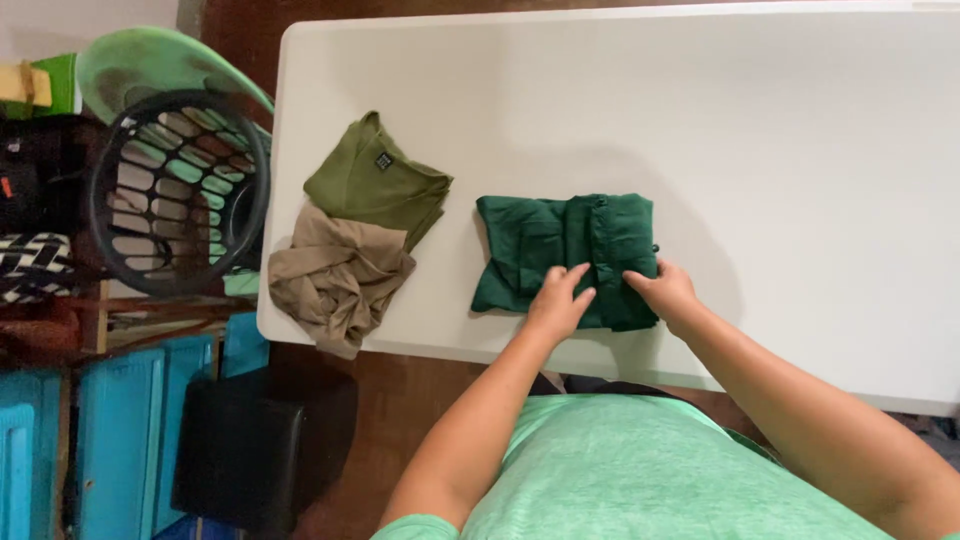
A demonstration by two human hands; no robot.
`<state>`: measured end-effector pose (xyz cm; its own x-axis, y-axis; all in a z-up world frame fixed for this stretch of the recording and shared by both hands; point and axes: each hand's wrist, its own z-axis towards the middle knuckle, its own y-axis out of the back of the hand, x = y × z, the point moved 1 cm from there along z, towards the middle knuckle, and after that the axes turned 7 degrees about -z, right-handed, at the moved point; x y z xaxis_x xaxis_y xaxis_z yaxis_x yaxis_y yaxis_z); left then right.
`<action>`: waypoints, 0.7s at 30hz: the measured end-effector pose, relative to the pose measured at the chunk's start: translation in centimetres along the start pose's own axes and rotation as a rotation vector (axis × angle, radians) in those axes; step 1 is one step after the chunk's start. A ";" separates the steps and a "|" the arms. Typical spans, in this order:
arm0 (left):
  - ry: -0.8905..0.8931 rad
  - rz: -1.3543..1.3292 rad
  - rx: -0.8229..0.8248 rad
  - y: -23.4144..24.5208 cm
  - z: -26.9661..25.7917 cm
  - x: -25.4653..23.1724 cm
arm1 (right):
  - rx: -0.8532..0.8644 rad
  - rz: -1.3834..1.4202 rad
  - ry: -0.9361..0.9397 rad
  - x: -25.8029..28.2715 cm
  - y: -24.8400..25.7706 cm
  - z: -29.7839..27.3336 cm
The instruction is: Folding shirts on a table and placing them into a drawer.
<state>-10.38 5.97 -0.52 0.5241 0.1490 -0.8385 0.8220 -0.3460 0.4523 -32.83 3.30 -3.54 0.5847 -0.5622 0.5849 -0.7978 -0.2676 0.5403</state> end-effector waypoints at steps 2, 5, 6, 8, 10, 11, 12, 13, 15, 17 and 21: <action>-0.052 0.038 -0.186 2.0 0.0 -0.2 | -0.121 -0.113 0.164 2.7 -0.4 -0.9; 0.000 -0.071 -0.331 5.4 -0.9 0.0 | -0.193 -0.187 0.348 9.7 -0.6 -6.4; 0.099 -0.212 -0.303 6.8 -0.9 0.4 | -0.145 -0.148 0.384 12.8 -0.8 -8.5; 0.286 -0.549 -0.267 9.8 -1.0 -0.2 | -0.052 -0.199 0.634 15.1 -2.4 -9.3; 0.487 -0.877 -0.215 11.0 -1.2 1.7 | 0.050 -0.244 0.868 15.7 -4.8 -9.2; 0.504 -0.699 -0.240 10.7 -1.0 3.7 | -0.010 -0.268 0.756 15.2 -5.9 -8.4; 0.517 -0.521 -0.263 10.6 -0.7 5.6 | -0.068 -0.291 0.644 14.7 -7.0 -7.6; 0.510 -0.520 -0.264 9.8 0.1 7.7 | -0.075 -0.290 0.647 14.3 -7.2 -6.5; 0.376 -0.246 -0.259 8.4 1.2 11.9 | -0.393 -0.437 0.364 13.0 -7.9 -4.6; 0.377 -0.168 -0.213 8.0 1.7 12.7 | -0.201 -0.158 0.111 15.2 -7.2 -5.4; 0.417 -0.092 -0.092 6.8 3.4 14.5 | 0.182 0.433 -0.081 12.4 -9.5 -3.1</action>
<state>2.07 2.67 -10.62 0.4770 0.5436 -0.6906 0.8762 -0.2328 0.4219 -17.57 1.31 0.49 0.1853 -0.7096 0.6798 -0.9826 -0.1239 0.1384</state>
